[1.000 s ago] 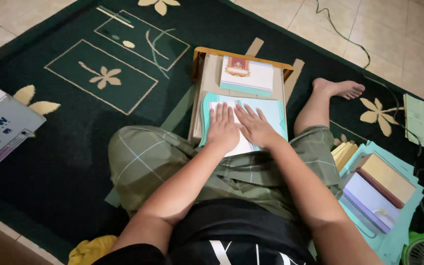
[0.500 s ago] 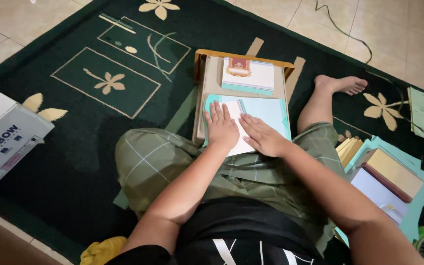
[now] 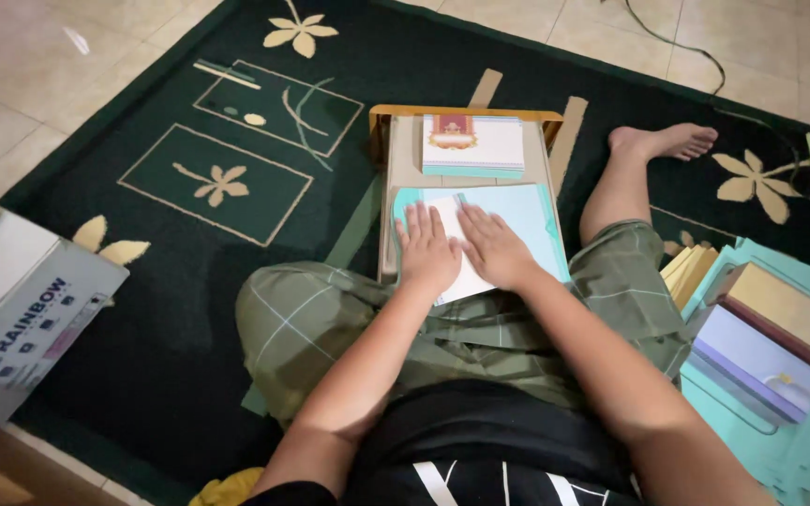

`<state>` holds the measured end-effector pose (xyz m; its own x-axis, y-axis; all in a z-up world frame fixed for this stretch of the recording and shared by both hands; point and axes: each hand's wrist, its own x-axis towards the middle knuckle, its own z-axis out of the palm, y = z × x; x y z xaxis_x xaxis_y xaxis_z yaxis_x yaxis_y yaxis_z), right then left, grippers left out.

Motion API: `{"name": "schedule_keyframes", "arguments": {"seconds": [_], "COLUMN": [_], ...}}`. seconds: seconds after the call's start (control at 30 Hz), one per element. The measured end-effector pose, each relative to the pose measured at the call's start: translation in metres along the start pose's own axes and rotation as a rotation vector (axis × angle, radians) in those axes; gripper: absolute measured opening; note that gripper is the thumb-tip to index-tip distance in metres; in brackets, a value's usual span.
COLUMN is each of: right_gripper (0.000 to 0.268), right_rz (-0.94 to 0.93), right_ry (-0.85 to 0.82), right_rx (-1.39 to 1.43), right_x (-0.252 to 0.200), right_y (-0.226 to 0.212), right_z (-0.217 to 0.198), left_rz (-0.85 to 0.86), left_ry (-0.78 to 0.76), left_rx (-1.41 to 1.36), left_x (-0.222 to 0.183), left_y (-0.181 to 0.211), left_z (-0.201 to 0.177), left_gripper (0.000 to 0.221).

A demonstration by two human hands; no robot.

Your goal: Folding paper sheets and placing them into a wooden jig along with printed cards

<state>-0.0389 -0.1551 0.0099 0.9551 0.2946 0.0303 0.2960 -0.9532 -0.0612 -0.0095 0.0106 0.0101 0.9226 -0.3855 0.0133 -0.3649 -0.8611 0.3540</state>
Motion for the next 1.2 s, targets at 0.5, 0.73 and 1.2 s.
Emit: {"name": "schedule_keyframes", "arguments": {"seconds": [0.5, 0.73, 1.2], "right_gripper": [0.044, 0.054, 0.037], "right_rz": [0.321, 0.263, 0.690], "right_ry": [0.576, 0.630, 0.575], "right_rx": [1.126, 1.340, 0.788], "right_x": [-0.062, -0.061, 0.076], "right_y": [0.056, 0.059, 0.183], "right_z": [0.030, 0.030, 0.008], "left_rz": [0.202, 0.041, -0.191], "left_ry": [-0.023, 0.128, 0.296], "left_rx": [-0.177, -1.125, -0.329], "left_x": [-0.054, -0.038, 0.129], "left_y": [0.020, 0.015, 0.005], "left_z": [-0.043, -0.041, -0.083], "left_gripper": [0.043, 0.027, 0.107]}}
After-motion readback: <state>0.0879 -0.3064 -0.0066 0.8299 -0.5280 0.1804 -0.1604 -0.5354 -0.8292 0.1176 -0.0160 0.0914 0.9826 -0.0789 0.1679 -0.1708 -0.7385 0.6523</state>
